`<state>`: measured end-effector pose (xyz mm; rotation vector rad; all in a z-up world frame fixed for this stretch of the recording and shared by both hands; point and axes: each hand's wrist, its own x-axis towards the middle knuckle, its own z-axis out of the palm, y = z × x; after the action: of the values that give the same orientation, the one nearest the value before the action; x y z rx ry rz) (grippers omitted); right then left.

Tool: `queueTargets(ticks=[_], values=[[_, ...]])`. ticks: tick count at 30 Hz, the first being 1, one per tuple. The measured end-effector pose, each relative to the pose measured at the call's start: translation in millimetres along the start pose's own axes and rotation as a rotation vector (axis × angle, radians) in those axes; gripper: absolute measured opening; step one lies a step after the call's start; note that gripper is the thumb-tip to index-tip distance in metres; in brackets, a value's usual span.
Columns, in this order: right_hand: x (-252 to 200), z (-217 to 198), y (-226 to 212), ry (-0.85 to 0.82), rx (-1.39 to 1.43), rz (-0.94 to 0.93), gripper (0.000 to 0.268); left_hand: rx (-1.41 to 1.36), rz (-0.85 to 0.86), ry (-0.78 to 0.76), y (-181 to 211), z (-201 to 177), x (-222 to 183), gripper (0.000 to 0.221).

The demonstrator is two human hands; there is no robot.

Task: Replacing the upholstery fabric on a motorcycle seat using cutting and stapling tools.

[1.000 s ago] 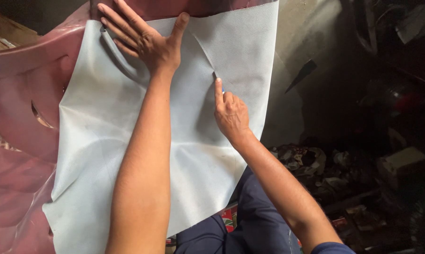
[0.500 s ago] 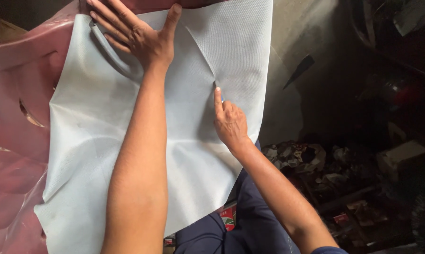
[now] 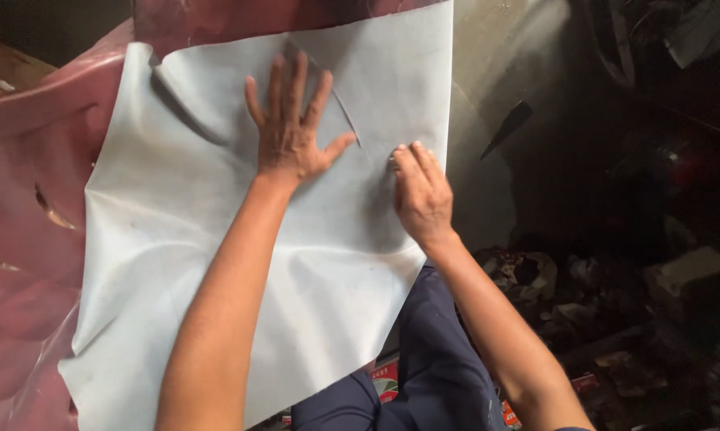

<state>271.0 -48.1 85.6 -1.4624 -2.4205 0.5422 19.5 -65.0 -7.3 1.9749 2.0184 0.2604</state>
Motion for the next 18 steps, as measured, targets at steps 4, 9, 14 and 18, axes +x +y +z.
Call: queueTargets(ticks=[4,9,14,18], values=[[-5,18,8,-0.048,-0.007,-0.058,0.027,0.0,0.022,-0.167,-11,-1,-5,0.122],[17,20,14,-0.081,-0.004,-0.119,0.028,0.064,-0.04,-0.103,-20,-12,7,0.123],[65,16,14,-0.064,-0.02,-0.237,0.04,0.123,-0.141,-0.089,-23,-33,26,0.119],[80,9,26,-0.015,0.048,-0.234,0.04,0.09,-0.208,-0.136,-22,-58,35,0.122]])
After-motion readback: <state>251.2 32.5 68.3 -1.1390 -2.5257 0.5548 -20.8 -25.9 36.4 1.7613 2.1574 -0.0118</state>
